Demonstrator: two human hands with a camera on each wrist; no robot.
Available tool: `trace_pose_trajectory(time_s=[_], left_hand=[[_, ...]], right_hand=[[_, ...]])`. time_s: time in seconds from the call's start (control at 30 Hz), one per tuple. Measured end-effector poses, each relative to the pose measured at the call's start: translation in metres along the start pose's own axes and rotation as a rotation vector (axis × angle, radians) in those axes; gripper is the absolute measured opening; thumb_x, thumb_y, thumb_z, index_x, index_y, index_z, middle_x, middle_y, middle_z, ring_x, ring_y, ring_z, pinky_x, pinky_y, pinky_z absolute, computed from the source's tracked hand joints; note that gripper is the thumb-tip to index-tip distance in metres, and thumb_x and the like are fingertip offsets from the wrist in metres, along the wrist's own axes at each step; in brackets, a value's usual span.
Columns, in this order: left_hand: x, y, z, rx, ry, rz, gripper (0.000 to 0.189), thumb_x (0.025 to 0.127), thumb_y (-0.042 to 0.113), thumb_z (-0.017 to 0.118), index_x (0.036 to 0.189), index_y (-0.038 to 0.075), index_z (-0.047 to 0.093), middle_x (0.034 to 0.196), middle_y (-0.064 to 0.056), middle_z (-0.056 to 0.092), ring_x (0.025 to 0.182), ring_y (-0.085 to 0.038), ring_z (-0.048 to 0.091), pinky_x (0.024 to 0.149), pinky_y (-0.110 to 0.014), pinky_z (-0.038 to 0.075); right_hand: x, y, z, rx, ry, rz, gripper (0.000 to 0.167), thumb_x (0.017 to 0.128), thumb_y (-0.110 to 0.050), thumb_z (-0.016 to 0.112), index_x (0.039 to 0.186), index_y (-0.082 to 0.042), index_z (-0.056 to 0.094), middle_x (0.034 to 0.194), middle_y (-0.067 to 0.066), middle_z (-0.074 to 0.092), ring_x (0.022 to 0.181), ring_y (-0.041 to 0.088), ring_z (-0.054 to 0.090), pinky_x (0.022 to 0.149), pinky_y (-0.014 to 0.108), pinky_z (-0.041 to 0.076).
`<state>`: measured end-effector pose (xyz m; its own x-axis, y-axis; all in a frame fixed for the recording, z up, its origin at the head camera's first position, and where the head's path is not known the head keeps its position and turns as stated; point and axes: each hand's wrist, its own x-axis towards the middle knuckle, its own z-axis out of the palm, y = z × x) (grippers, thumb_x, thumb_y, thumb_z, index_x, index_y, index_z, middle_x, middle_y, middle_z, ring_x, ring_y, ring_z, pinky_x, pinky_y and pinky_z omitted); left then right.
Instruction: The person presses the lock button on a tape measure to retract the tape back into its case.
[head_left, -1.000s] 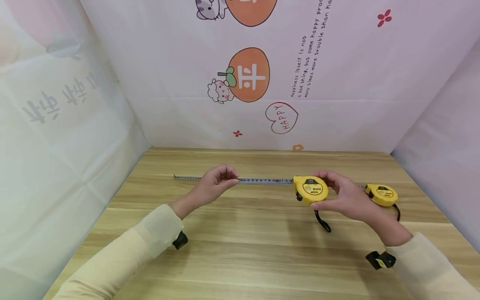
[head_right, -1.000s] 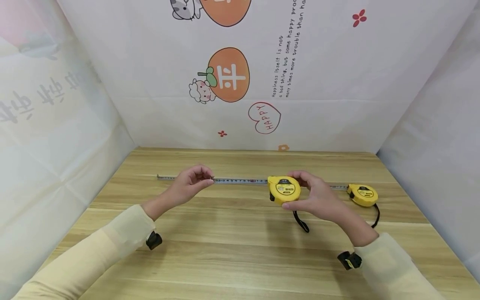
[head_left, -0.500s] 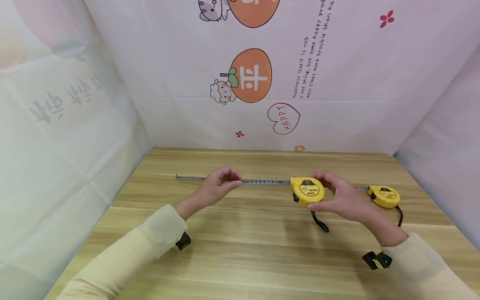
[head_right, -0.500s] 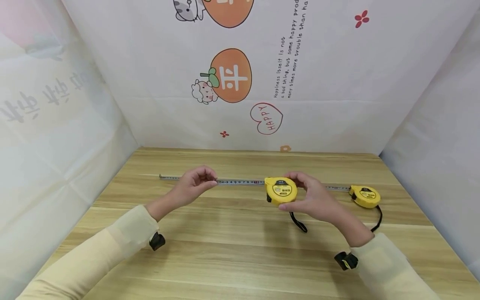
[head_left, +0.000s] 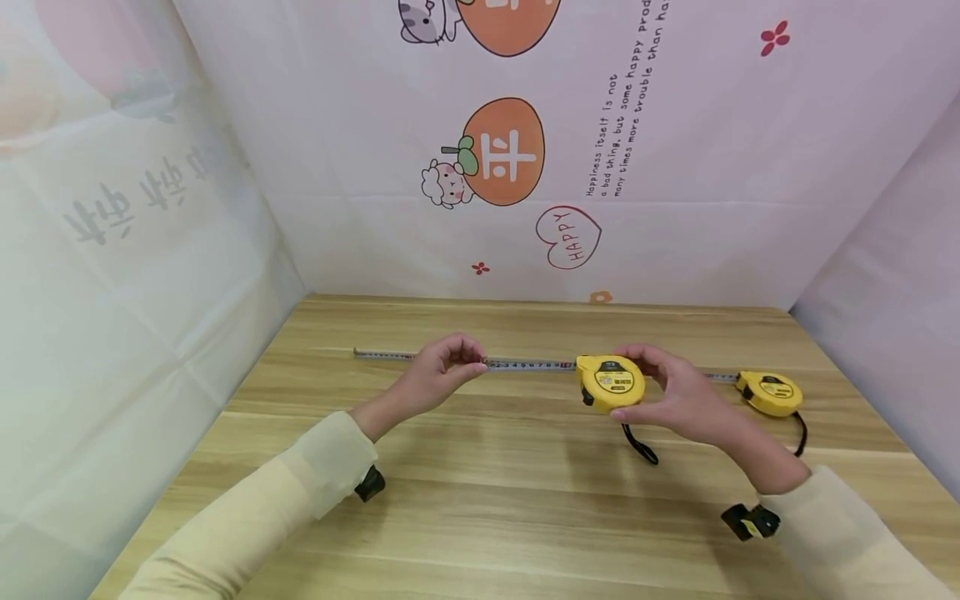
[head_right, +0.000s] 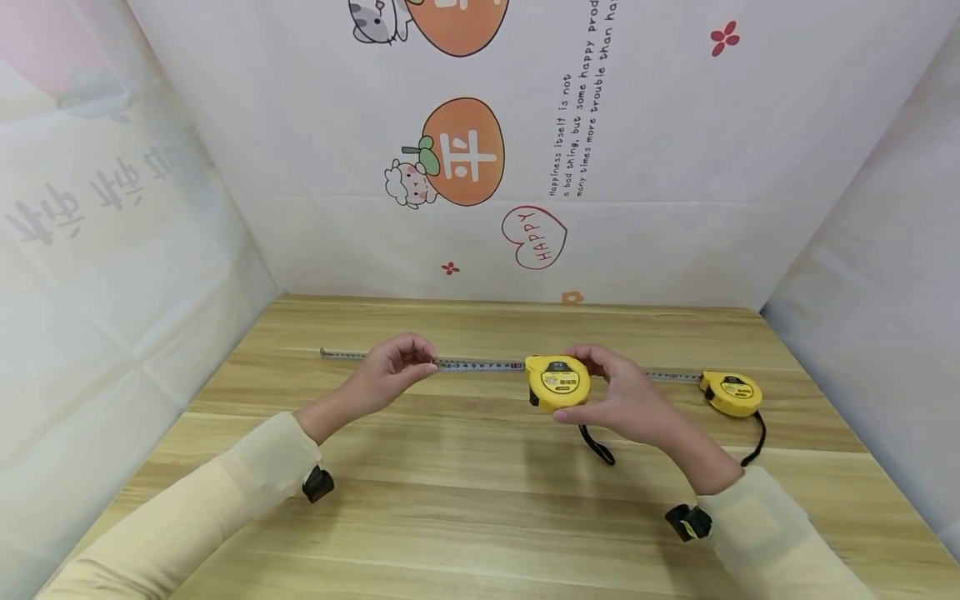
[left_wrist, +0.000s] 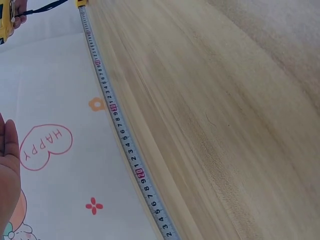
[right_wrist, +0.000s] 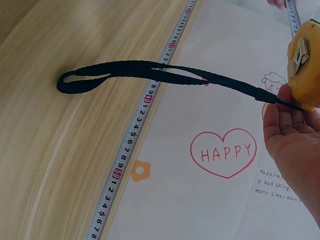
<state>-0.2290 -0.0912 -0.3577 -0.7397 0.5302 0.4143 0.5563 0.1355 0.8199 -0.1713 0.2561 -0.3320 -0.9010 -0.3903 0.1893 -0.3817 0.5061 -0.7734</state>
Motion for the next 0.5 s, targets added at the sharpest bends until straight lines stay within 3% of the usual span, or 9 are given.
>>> trace_pose_trajectory(time_s=[0.5], left_hand=[[0.0020,-0.0045,0.0033,-0.019,-0.005,0.012,0.008,0.095,0.005,0.062,0.103,0.001,0.061,0.094,-0.005,0.061,0.084,-0.020,0.056,0.073,-0.029,0.048]], right_hand=[[0.0037,0.0015,0.0050,0.002,0.001,-0.007,0.068,0.075,-0.018,0.086,0.130,0.000,0.049,0.123,0.009,0.057,0.107,0.022,0.055,0.090,0.016,0.041]])
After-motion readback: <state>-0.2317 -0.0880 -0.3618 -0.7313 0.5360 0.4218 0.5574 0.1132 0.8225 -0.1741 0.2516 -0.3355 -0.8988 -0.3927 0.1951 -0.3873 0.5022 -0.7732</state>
